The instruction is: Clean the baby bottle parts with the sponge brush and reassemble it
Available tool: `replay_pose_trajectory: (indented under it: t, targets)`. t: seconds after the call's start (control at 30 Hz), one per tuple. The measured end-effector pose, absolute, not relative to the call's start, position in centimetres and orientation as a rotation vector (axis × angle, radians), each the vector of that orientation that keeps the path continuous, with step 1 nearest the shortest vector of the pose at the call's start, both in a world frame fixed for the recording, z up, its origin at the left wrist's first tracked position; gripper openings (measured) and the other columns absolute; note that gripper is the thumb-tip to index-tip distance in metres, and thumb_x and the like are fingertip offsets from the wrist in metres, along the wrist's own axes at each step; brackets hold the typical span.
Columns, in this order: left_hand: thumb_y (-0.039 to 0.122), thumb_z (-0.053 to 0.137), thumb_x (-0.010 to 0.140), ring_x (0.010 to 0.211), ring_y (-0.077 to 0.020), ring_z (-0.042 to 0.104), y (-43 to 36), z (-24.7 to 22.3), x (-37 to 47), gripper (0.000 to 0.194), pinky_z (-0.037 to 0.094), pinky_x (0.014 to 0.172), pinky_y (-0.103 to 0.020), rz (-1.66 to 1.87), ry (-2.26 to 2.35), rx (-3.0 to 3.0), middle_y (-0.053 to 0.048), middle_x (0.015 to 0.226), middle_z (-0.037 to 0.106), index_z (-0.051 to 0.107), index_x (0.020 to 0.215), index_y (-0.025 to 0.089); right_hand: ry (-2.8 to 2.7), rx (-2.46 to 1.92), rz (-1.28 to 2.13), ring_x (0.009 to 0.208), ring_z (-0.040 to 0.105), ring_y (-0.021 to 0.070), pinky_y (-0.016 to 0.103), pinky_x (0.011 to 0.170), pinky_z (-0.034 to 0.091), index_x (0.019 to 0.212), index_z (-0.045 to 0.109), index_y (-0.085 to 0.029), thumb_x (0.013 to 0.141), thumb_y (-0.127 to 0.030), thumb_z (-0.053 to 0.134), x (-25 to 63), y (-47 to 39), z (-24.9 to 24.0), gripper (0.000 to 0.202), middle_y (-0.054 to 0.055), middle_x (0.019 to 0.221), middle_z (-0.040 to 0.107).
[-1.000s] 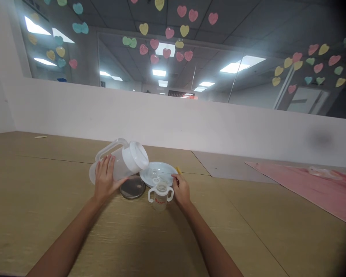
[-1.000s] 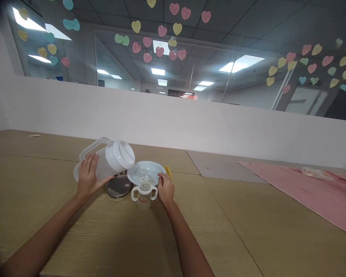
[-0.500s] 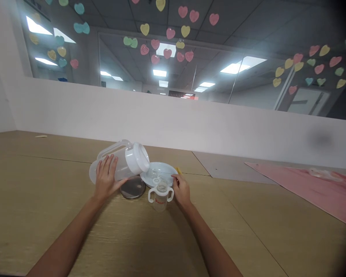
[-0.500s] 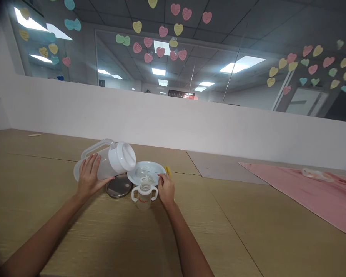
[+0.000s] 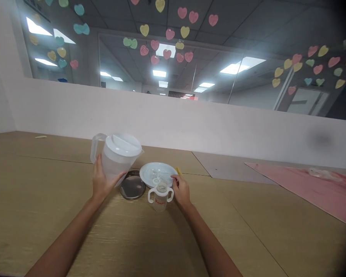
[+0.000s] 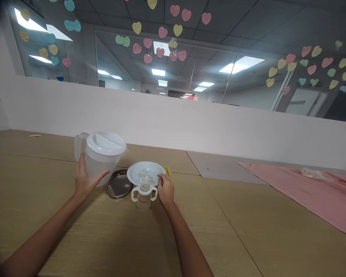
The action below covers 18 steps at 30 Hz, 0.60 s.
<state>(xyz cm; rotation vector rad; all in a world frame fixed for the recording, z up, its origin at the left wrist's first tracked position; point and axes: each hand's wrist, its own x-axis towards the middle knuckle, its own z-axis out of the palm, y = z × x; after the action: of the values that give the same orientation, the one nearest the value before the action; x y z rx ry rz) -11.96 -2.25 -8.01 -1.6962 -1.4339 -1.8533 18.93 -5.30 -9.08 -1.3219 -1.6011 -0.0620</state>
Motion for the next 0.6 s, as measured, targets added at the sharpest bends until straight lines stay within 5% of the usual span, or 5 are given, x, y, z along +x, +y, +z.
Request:
replay_pose_trajectory:
  t: [0.6]
  targets:
    - [0.06, 0.069, 0.06, 0.127, -0.0384, 0.037, -3.5, -7.6, -11.3, 0.113, 0.034, 0.103, -0.052, -1.429, -0.826, -1.927, -0.024, 0.139, 0.034, 0.011, 0.144, 0.011, -1.596, -1.34, -0.046, 0.076, 0.058, 0.0179, 0.029, 0.071, 0.045, 0.089, 0.066, -0.018, 0.083, -0.023, 0.038, 18.7, -5.2, -9.0, 0.028, 0.008, 0.085, 0.066]
